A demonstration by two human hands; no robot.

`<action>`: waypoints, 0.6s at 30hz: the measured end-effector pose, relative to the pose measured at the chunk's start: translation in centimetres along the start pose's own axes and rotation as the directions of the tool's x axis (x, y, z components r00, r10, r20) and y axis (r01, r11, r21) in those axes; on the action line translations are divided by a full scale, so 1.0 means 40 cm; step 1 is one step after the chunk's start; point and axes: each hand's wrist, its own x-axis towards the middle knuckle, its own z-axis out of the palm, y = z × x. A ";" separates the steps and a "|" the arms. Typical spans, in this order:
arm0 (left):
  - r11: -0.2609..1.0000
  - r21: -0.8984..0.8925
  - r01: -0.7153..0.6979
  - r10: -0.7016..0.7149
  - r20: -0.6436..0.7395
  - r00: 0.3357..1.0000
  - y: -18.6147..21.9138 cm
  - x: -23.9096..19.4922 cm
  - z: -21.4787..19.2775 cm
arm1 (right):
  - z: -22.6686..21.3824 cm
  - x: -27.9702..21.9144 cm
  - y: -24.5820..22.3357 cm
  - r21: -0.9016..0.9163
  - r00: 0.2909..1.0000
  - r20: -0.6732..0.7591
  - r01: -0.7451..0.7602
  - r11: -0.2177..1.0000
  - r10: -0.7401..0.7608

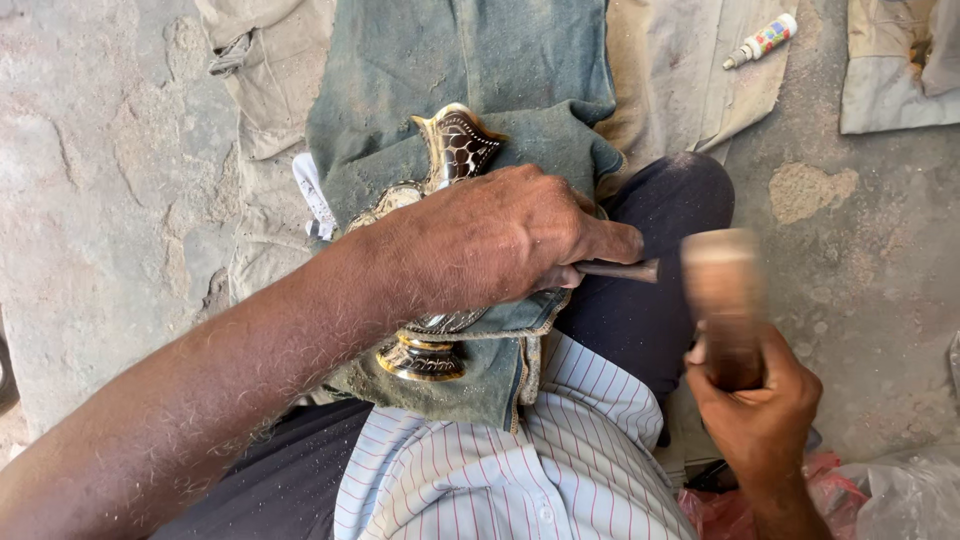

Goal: The person sits cross-legged on the ground and repeatedly strikes a decorative metal object with a wooden mallet. The object is held in the left hand and struck on its edges and surfaces while resting on a cloth.

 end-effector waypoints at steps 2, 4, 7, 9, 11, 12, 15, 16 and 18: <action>0.999 0.012 0.030 -0.031 0.036 0.999 -0.001 0.003 0.000 | -0.003 0.001 -0.002 0.360 0.999 -0.041 0.036 0.932 -0.022; 0.994 0.019 0.105 -0.106 0.126 0.986 -0.001 0.001 0.003 | -0.002 0.003 -0.003 0.034 0.999 -0.008 0.037 0.999 -0.037; 0.994 0.035 0.107 -0.110 0.083 0.990 -0.001 0.004 0.001 | 0.003 -0.004 0.001 0.164 0.998 -0.049 0.054 0.985 -0.046; 0.999 -0.034 0.042 -0.041 0.039 0.998 -0.001 -0.002 0.002 | 0.001 0.002 0.008 0.164 0.998 -0.032 0.052 0.985 -0.047; 0.999 -0.047 -0.010 0.010 -0.007 1.000 -0.002 -0.005 0.000 | 0.006 0.002 0.016 -0.122 1.000 0.006 0.011 0.993 -0.010; 0.999 -0.029 -0.033 0.032 -0.031 0.999 -0.002 -0.003 -0.001 | 0.007 0.001 0.021 0.069 0.999 -0.024 0.028 0.997 -0.026; 0.993 0.016 0.118 -0.120 0.113 0.986 -0.001 -0.008 -0.004 | 0.002 0.005 0.033 0.211 0.999 -0.030 0.042 0.977 -0.037; 0.980 0.044 0.196 -0.201 0.199 0.959 -0.002 -0.009 -0.007 | 0.002 0.006 0.035 -0.020 1.000 0.004 0.011 1.000 -0.011; 0.994 -0.017 0.111 -0.109 0.089 0.990 0.000 -0.006 -0.009 | -0.002 0.007 0.039 -0.086 0.999 0.009 0.033 0.996 -0.032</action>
